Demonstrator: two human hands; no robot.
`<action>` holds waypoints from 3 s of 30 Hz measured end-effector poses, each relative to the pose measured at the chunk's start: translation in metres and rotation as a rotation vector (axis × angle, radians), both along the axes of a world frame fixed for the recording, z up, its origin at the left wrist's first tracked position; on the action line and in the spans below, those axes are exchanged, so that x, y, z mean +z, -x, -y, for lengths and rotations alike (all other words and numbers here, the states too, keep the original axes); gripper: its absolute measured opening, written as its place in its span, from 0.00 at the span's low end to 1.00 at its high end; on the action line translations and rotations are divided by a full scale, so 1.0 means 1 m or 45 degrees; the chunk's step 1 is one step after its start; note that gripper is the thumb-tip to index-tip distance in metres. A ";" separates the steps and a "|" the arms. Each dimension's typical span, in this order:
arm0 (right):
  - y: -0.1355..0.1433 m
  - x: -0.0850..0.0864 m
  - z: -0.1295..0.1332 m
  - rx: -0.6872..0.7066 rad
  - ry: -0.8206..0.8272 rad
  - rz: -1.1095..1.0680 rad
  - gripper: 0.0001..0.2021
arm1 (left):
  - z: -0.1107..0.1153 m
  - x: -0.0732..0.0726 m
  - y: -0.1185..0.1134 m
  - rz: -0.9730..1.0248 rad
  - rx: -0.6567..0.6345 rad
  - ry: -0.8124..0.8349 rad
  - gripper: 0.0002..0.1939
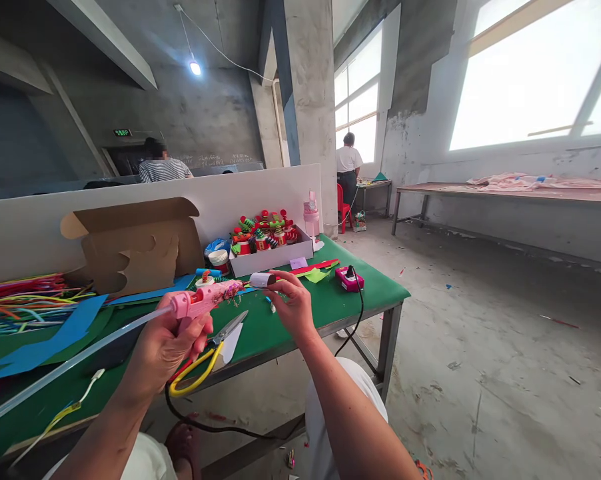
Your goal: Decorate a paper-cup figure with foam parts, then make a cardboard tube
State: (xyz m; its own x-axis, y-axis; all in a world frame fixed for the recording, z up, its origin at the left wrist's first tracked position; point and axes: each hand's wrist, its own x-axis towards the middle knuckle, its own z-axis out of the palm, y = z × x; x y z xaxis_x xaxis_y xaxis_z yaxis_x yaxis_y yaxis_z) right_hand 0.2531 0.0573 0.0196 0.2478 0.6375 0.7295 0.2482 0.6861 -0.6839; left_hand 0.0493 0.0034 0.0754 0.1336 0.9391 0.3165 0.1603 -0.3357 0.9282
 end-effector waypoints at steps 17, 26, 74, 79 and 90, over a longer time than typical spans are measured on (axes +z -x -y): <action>0.002 0.000 0.000 -0.002 -0.028 0.007 0.03 | -0.001 -0.003 0.001 0.030 -0.016 0.011 0.19; 0.004 -0.001 -0.001 -0.024 -0.021 0.047 0.04 | 0.001 -0.011 -0.008 0.032 -0.047 0.001 0.14; -0.018 -0.004 -0.017 0.212 0.159 -0.684 0.12 | -0.041 -0.015 -0.008 -0.178 0.227 -0.270 0.17; -0.052 -0.003 -0.015 0.057 0.030 -0.946 0.15 | -0.088 -0.020 -0.021 -0.552 0.338 -0.444 0.14; -0.097 0.007 0.014 -0.297 -0.233 -0.973 0.11 | -0.150 -0.056 -0.120 -1.305 0.308 -0.169 0.18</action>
